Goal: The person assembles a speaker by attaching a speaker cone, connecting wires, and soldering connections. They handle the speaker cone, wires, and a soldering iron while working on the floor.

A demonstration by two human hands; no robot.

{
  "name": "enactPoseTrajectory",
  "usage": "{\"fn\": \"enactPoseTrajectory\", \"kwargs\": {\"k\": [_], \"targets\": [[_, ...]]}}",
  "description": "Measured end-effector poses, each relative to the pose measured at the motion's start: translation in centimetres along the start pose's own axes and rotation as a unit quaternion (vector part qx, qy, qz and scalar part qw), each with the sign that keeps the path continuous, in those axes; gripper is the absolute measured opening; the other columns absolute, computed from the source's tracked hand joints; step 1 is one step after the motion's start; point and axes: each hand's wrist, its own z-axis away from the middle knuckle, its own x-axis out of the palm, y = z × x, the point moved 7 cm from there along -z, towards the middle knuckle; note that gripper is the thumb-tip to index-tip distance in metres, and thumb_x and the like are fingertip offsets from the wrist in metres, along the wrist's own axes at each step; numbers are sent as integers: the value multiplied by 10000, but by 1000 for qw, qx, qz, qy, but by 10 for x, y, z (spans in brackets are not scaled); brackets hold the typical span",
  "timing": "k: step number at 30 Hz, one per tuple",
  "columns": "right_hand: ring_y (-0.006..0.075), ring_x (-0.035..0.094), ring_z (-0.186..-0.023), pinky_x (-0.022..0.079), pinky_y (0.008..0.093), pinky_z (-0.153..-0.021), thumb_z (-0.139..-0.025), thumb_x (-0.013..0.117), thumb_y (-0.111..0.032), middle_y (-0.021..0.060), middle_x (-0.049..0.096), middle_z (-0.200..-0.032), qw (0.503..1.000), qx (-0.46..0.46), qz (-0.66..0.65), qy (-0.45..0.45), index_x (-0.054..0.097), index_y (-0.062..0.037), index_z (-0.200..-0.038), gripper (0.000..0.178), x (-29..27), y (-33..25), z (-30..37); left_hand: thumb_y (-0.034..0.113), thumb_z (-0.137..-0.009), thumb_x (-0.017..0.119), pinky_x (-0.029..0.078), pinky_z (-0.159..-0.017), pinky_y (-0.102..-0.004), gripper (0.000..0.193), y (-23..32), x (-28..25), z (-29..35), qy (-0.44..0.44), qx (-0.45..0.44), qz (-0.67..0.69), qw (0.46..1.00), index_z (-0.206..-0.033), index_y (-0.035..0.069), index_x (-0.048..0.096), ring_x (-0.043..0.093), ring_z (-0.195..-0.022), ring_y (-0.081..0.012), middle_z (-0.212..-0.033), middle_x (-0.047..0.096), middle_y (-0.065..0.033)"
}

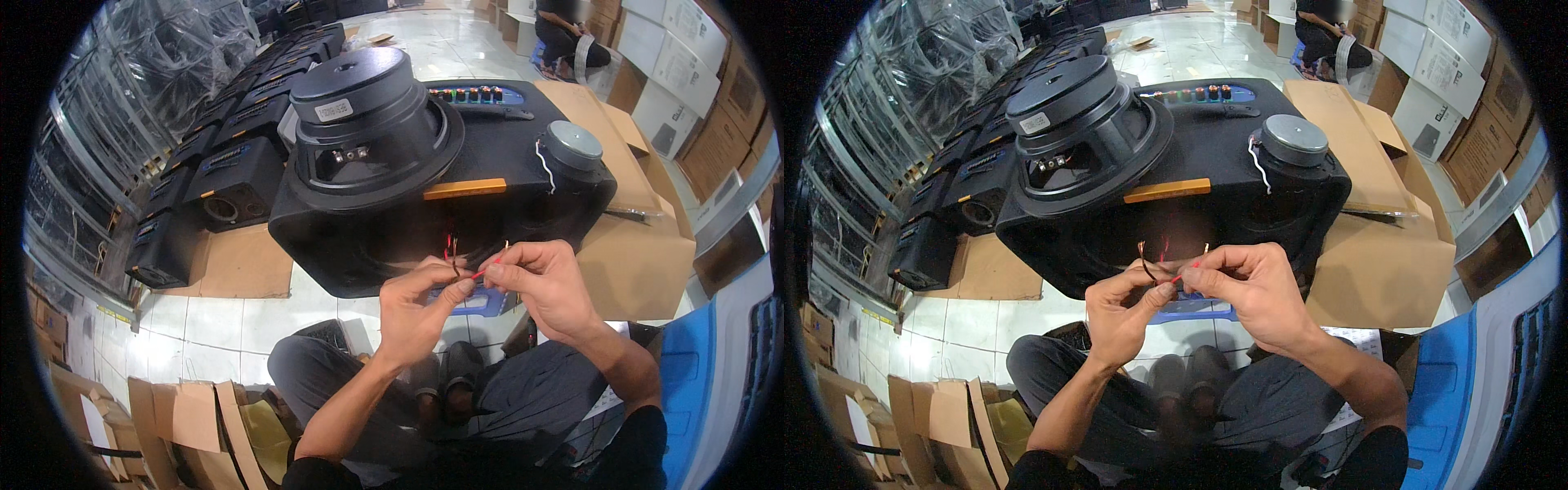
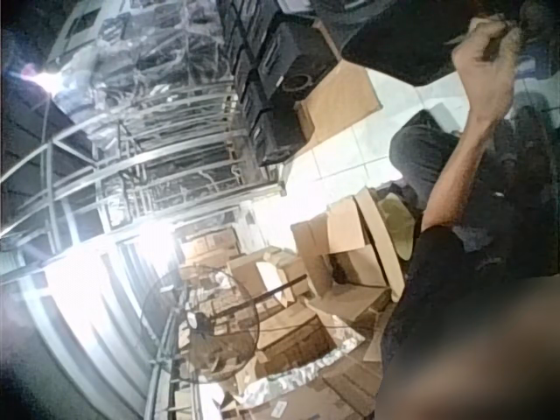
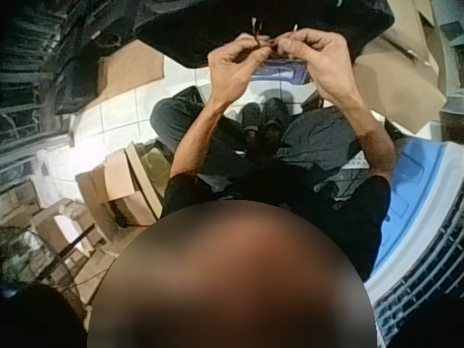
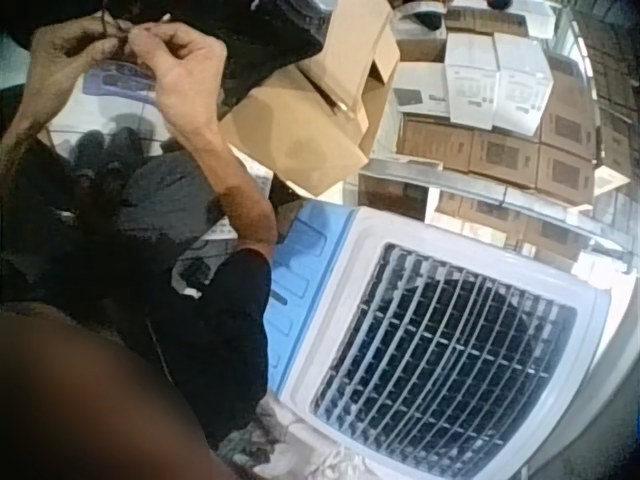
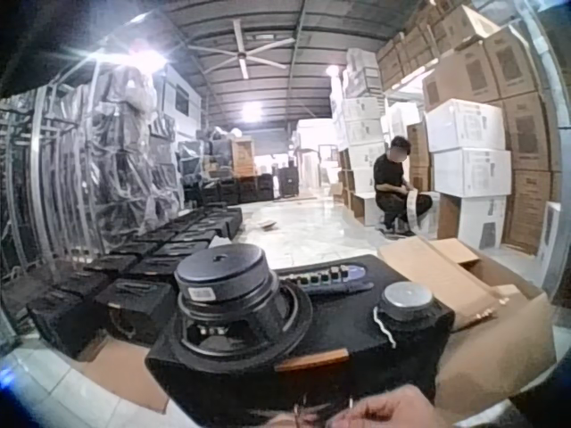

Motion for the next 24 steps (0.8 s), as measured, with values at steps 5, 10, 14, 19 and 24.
{"fn": "enactPoseTrajectory", "kwargs": {"k": [5,10,14,19,24], "targets": [[90,657,-837,519,253,-766,-968,732,-113,79,750,-920,999,-28,-34,-10,759,54,-957,170,1,-1,1,0,-918,752,488,-1000,-379,104,-3,3,0,-11,-8,41,999,-1010,-45,768,649,-1150,-239,-991,747,-120],[119,674,-837,529,267,-774,-947,742,-78,100,752,-961,996,-57,60,11,756,67,-1007,158,6,-8,-3,1,-925,748,482,-1023,-382,95,-4,-2,-4,9,7,57,998,-1010,-35,773,643,-1173,-246,-1009,748,-118],[130,682,-835,535,276,-753,-922,757,-56,115,754,-957,981,-133,142,10,759,68,-1012,153,11,-17,-3,2,-927,747,493,-1008,-369,103,-2,-2,-3,6,19,39,999,-1020,-35,772,654,-1139,-233,-1028,746,-119],[161,691,-882,546,307,-764,-880,754,17,131,742,-994,923,-222,312,36,759,69,-974,107,9,-27,3,-13,-933,732,529,-918,-318,114,-4,5,-1,1,-2,38,999,-1035,-57,762,676,-1060,-198,-1062,736,-136],[182,670,-786,528,304,-722,-844,799,-32,119,722,-906,902,-262,330,98,745,45,-1025,204,5,-40,6,-23,-923,731,538,-886,-307,126,1,4,-2,15,19,4,1000,-1039,-58,766,687,-1020,-187,-1065,743,-143]]}}
